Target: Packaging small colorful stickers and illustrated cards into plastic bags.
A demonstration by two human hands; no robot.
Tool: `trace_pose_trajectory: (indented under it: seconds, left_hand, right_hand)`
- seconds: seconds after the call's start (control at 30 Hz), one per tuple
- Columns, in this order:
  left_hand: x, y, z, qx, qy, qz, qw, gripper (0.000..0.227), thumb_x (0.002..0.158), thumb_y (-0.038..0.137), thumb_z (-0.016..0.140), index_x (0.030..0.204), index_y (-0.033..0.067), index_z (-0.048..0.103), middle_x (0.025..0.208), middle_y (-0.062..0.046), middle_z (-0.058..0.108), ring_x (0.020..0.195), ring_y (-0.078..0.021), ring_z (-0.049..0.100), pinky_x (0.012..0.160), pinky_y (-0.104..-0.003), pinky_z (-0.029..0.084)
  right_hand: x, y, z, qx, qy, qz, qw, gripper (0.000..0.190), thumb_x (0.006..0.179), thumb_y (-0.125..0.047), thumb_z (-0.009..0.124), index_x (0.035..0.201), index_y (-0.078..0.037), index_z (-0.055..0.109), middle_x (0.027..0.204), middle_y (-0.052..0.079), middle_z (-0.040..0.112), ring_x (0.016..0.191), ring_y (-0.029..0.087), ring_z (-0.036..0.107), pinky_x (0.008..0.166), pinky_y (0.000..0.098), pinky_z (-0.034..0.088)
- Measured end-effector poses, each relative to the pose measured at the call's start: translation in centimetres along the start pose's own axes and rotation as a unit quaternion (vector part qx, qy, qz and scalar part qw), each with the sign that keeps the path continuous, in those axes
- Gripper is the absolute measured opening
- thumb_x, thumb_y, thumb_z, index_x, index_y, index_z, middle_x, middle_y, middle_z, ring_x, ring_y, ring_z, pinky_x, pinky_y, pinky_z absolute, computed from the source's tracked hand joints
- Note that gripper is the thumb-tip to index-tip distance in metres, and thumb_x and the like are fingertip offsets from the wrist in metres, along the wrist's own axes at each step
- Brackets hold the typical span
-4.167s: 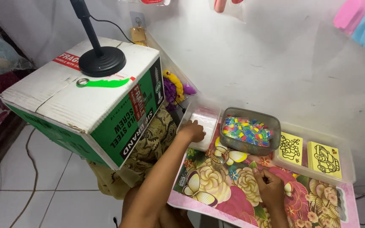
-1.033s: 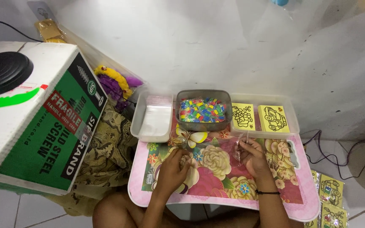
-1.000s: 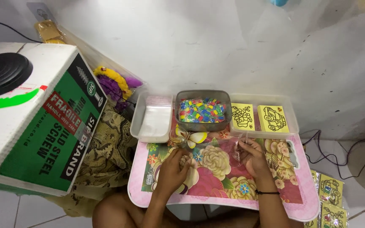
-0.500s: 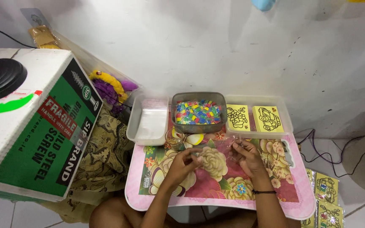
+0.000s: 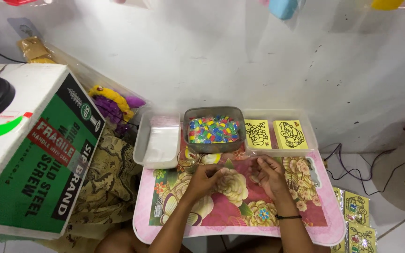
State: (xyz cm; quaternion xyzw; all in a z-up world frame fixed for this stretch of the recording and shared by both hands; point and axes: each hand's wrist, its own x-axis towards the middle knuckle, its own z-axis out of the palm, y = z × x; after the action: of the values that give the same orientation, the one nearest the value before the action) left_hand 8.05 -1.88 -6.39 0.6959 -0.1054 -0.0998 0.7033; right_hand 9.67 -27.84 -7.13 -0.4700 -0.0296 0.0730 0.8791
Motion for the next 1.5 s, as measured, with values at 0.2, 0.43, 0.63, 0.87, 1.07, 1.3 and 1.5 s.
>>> trace_pose_trajectory:
  seconds: [0.2, 0.43, 0.63, 0.87, 1.07, 1.3, 1.5]
  left_hand:
    - [-0.3, -1.7, -0.4, -0.015, 0.040, 0.030, 0.999, 0.023, 0.099, 0.020, 0.067, 0.094, -0.0012, 0.073, 0.072, 0.002, 0.068, 0.065, -0.0034, 0.059, 0.056, -0.024, 0.048]
    - [-0.7, -0.6, 0.0, 0.051, 0.063, 0.013, 0.997, 0.030, 0.099, 0.021, 0.068, 0.080, -0.0011, 0.067, 0.063, 0.001, 0.064, 0.056, -0.0038, 0.056, 0.051, -0.025, 0.045]
    - [-0.9, 1.2, 0.5, 0.075, 0.095, 0.019, 0.992, 0.021, 0.096, 0.023, 0.070, 0.088, 0.0034, 0.072, 0.061, 0.000, 0.061, 0.055, -0.0043, 0.050, 0.049, -0.026, 0.040]
    - [-0.7, 0.3, 0.3, 0.040, 0.088, 0.004, 0.995, 0.023, 0.099, 0.025, 0.069, 0.091, 0.0026, 0.067, 0.065, 0.001, 0.063, 0.056, -0.0050, 0.055, 0.050, -0.025, 0.043]
    - [-0.3, -0.7, -0.2, -0.002, 0.055, -0.022, 0.998, 0.022, 0.097, 0.023, 0.070, 0.091, 0.0026, 0.065, 0.070, 0.001, 0.064, 0.061, -0.0052, 0.058, 0.054, -0.025, 0.045]
    - [0.0, -0.6, -0.5, -0.003, 0.041, 0.000, 0.999, 0.021, 0.098, 0.023, 0.070, 0.092, 0.0030, 0.064, 0.072, 0.003, 0.061, 0.066, -0.0046, 0.053, 0.058, -0.025, 0.044]
    - [0.1, -0.9, -0.5, -0.053, 0.033, -0.011, 0.998, 0.023, 0.101, 0.024, 0.067, 0.092, 0.0037, 0.062, 0.074, 0.003, 0.059, 0.067, -0.0051, 0.051, 0.059, -0.025, 0.043]
  right_hand:
    - [0.4, 1.5, -1.8, 0.035, 0.009, -0.014, 0.999, 0.016, 0.100, -0.012, 0.062, 0.106, 0.001, 0.070, 0.080, 0.006, 0.068, 0.067, 0.015, 0.066, 0.059, 0.0346, 0.056]
    - [0.5, 2.0, -1.6, -0.010, 0.079, -0.058, 0.995, 0.009, 0.095, -0.005, 0.066, 0.098, 0.002, 0.071, 0.079, 0.004, 0.066, 0.070, 0.011, 0.061, 0.064, 0.0284, 0.054]
    - [0.9, 3.4, -3.4, -0.024, 0.083, -0.107, 0.991, 0.007, 0.099, -0.006, 0.070, 0.100, 0.001, 0.071, 0.080, 0.003, 0.066, 0.069, 0.010, 0.059, 0.062, 0.0240, 0.049]
    - [-0.1, 1.5, -1.1, 0.001, 0.068, -0.088, 0.994, 0.014, 0.099, -0.010, 0.067, 0.099, 0.003, 0.071, 0.090, 0.009, 0.072, 0.074, 0.014, 0.066, 0.063, 0.0283, 0.058]
    - [0.2, 0.9, -0.1, -0.051, 0.020, -0.121, 0.991, 0.016, 0.099, -0.007, 0.060, 0.100, 0.005, 0.071, 0.097, 0.014, 0.074, 0.087, 0.021, 0.072, 0.076, 0.0346, 0.060]
    - [0.8, 1.6, -1.0, -0.114, 0.003, -0.158, 0.981, 0.018, 0.102, -0.005, 0.058, 0.103, 0.006, 0.072, 0.096, 0.015, 0.074, 0.092, 0.019, 0.070, 0.089, 0.0312, 0.056]
    - [0.5, 2.2, -0.8, -0.226, 0.075, -0.150, 0.959, 0.010, 0.099, -0.005, 0.070, 0.103, 0.005, 0.074, 0.090, 0.010, 0.074, 0.073, 0.009, 0.059, 0.064, 0.0219, 0.047]
